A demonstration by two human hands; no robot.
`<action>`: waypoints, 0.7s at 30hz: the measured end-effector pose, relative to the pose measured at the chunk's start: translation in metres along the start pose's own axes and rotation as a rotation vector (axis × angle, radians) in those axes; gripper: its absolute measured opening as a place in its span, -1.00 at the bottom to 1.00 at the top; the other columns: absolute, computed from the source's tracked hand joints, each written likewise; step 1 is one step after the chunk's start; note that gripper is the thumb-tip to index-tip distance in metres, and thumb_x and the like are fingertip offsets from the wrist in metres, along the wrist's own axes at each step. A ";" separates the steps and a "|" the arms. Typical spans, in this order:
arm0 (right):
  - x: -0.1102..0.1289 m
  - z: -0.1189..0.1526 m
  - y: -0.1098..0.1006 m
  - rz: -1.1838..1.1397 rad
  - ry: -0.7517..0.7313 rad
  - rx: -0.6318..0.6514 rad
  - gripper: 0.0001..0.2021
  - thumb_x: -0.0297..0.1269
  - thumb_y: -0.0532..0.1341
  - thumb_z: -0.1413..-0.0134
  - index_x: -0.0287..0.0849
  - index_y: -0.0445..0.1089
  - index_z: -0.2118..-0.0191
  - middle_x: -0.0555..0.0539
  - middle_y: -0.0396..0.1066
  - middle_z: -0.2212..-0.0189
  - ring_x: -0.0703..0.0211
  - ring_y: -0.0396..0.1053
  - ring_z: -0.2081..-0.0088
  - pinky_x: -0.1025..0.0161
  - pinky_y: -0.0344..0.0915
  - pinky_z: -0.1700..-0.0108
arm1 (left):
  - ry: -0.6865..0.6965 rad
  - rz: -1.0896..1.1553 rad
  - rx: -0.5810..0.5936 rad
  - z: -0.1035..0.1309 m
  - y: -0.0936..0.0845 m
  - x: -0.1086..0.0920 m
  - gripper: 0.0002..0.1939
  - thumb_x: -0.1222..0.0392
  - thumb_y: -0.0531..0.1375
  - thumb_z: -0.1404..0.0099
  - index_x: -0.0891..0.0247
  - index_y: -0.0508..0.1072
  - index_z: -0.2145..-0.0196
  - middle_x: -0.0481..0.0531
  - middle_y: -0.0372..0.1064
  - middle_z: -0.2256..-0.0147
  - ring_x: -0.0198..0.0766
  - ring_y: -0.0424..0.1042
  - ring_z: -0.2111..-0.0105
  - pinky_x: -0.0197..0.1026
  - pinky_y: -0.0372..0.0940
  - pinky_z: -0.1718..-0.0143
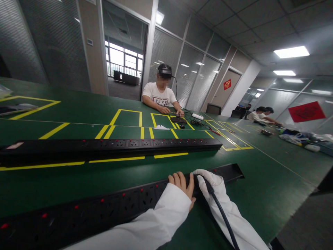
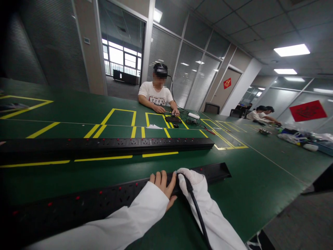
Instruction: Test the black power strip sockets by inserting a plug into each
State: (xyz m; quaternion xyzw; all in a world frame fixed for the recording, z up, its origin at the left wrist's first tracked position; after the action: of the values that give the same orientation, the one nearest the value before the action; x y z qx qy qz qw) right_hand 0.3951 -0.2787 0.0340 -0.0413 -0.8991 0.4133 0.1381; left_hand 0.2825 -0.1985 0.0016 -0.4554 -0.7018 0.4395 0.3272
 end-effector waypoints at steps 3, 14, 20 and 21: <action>-0.006 0.005 0.003 0.054 -0.057 -0.028 -0.79 -0.29 0.06 -0.13 -0.12 0.39 0.18 -0.05 0.49 0.36 0.19 0.46 0.36 0.24 0.41 0.25 | 0.002 -0.009 -0.005 0.000 0.000 0.000 -0.24 -0.18 0.23 -0.10 0.20 0.19 -0.18 0.40 0.32 0.02 0.20 0.35 0.13 0.16 0.10 0.10; -0.009 0.007 0.005 -0.007 -0.018 -0.058 -0.82 -0.27 0.07 -0.13 -0.04 0.36 0.17 0.02 0.48 0.34 0.24 0.46 0.34 0.24 0.40 0.25 | 0.007 -0.024 0.013 0.000 -0.002 0.000 -0.24 -0.20 0.21 -0.12 0.20 0.17 -0.19 0.40 0.31 0.02 0.19 0.35 0.13 0.15 0.11 0.11; -0.006 0.005 0.003 -0.037 -0.007 -0.038 -0.83 -0.30 0.08 -0.13 -0.04 0.35 0.17 0.04 0.48 0.32 0.26 0.46 0.31 0.28 0.39 0.23 | -0.007 -0.023 0.024 0.000 -0.002 0.000 -0.24 -0.21 0.21 -0.12 0.18 0.17 -0.19 0.40 0.30 0.01 0.19 0.34 0.11 0.14 0.10 0.10; -0.006 0.005 0.003 -0.036 -0.003 -0.040 -0.83 -0.30 0.08 -0.13 -0.04 0.35 0.17 0.04 0.48 0.32 0.26 0.46 0.31 0.29 0.38 0.23 | -0.008 -0.021 0.024 0.000 -0.002 0.000 -0.23 -0.21 0.21 -0.12 0.18 0.16 -0.19 0.40 0.31 0.01 0.19 0.34 0.11 0.14 0.10 0.10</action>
State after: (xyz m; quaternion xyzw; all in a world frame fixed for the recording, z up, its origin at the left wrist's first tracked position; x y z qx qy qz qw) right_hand 0.3992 -0.2816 0.0271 -0.0273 -0.9081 0.3927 0.1430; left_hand 0.2815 -0.1990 0.0032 -0.4421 -0.7024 0.4463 0.3346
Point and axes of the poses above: each hand's wrist, its own z-axis away from the middle knuckle, its own y-axis out of the palm, x = y × z, the point moved 2 cm from there along -z, towards the middle knuckle
